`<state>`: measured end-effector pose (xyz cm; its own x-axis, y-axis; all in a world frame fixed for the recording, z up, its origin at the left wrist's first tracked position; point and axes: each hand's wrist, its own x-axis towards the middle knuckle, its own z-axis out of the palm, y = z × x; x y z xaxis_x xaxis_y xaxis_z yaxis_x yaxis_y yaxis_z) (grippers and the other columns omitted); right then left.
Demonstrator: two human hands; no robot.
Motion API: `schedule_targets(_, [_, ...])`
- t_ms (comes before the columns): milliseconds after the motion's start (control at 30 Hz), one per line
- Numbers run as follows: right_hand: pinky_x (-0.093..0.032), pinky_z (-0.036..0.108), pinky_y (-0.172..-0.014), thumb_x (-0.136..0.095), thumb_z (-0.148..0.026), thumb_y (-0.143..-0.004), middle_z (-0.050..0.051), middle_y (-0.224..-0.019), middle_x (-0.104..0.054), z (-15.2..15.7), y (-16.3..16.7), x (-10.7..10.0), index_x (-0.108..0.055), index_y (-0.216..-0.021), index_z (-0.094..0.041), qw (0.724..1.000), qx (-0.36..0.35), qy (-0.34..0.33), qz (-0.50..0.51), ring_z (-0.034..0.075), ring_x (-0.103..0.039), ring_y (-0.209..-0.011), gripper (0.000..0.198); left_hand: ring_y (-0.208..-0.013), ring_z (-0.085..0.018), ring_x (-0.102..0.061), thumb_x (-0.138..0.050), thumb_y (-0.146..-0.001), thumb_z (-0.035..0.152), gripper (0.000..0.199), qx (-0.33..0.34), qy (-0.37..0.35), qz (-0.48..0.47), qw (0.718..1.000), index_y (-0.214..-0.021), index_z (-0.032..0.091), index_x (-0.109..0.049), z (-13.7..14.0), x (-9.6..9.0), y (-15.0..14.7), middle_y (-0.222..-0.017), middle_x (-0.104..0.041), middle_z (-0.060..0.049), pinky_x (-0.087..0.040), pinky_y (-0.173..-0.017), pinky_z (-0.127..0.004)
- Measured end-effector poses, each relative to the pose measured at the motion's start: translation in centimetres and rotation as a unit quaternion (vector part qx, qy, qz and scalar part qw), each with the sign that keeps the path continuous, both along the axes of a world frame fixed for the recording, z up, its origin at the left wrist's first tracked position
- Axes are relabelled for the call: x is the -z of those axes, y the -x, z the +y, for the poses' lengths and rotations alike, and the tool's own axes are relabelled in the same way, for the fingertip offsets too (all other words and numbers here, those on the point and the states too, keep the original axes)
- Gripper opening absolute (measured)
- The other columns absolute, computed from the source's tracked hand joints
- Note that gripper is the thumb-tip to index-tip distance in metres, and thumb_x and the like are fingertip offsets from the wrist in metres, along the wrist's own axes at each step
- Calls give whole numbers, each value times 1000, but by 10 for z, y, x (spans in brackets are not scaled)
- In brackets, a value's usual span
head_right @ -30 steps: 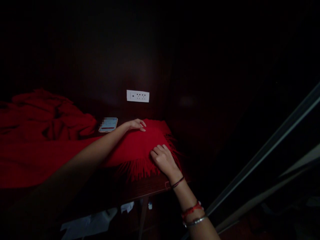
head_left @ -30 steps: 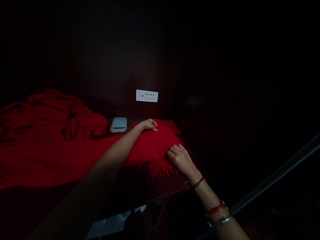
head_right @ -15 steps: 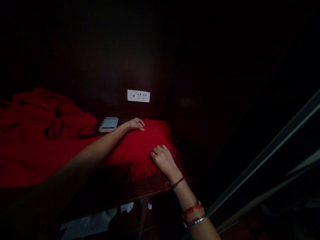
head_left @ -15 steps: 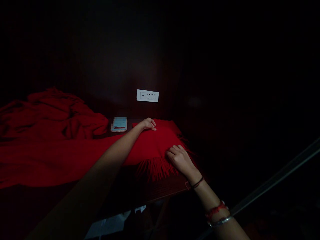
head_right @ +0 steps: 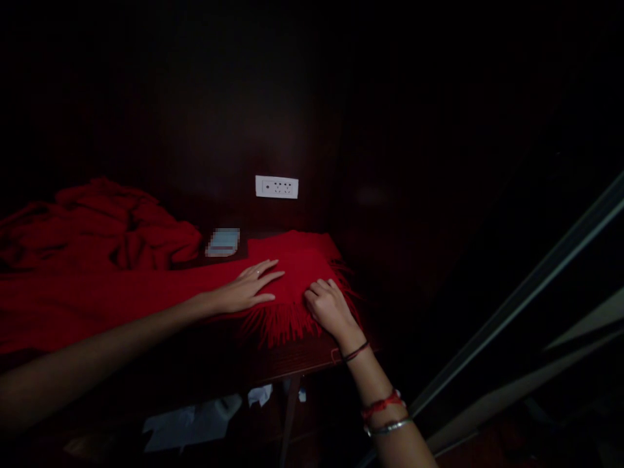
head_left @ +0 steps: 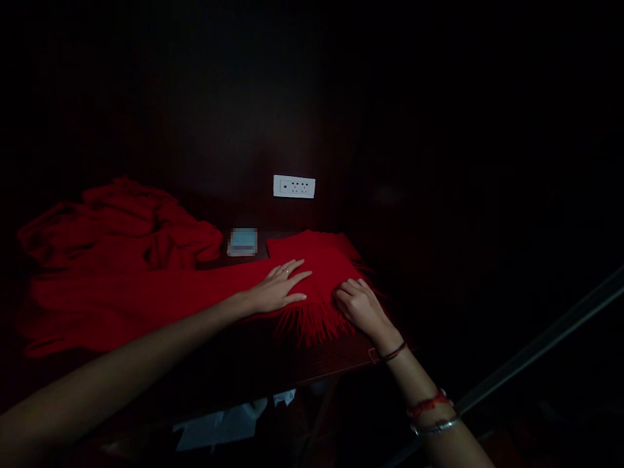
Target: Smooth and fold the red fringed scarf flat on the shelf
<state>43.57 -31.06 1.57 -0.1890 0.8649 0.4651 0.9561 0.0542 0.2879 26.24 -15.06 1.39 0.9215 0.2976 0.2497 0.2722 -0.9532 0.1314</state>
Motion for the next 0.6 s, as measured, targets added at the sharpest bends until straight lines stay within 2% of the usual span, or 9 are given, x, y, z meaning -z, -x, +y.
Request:
schedule_targets(100, [-26, 29, -71, -39, -21, -82, 4, -75, -55, 0, -1, 1, -58, -79, -17, 1000, -5, 11, 5, 15, -42, -73, 20, -125, -26, -6, -20, -82, 53, 53, -10, 32, 113, 993, -130, 31, -15, -11, 8, 38, -139, -5, -4, -14, -97, -45])
schedule_targets(200, [-28, 29, -71, -40, -21, -82, 5, -76, -55, 1, -2, 2, -58, -80, -17, 1000, -6, 18, 12, 15, -43, -75, 19, -125, -23, -4, -17, -84, 50, 51, -6, 35, 154, 987, -130, 31, -11, -11, 8, 59, -138, -6, -3, -11, -98, -43])
schedule_targets(400, [-31, 30, -72, -42, -21, -79, 5, -77, -56, -3, -4, 3, -59, -79, -17, 998, -17, 20, 56, 16, -46, -76, 17, -125, -22, -3, -18, -84, 49, 50, 0, 55, 183, 982, -130, 30, -12, -12, 2, 63, -138, -6, -2, -10, -99, -43])
schedule_targets(500, [-34, 30, -77, -40, -24, -81, 5, -84, -57, -2, -8, -1, -59, -85, -17, 988, -29, -26, 147, 16, -48, -81, 21, -125, -19, -3, -16, -84, 49, 49, 10, 58, 162, 985, -130, 31, -14, -13, 1, 64, -138, -6, -1, -8, -99, -43])
schedule_targets(600, [-34, 29, -83, -34, -31, -83, 7, -97, -56, 12, -7, -12, -55, -98, -16, 967, -11, -85, 238, 15, -47, -93, 30, -125, -16, -5, -11, -85, 46, 46, -3, 59, 117, 991, -129, 33, -17, -10, -1, 66, -138, -9, 1, -8, -100, -41])
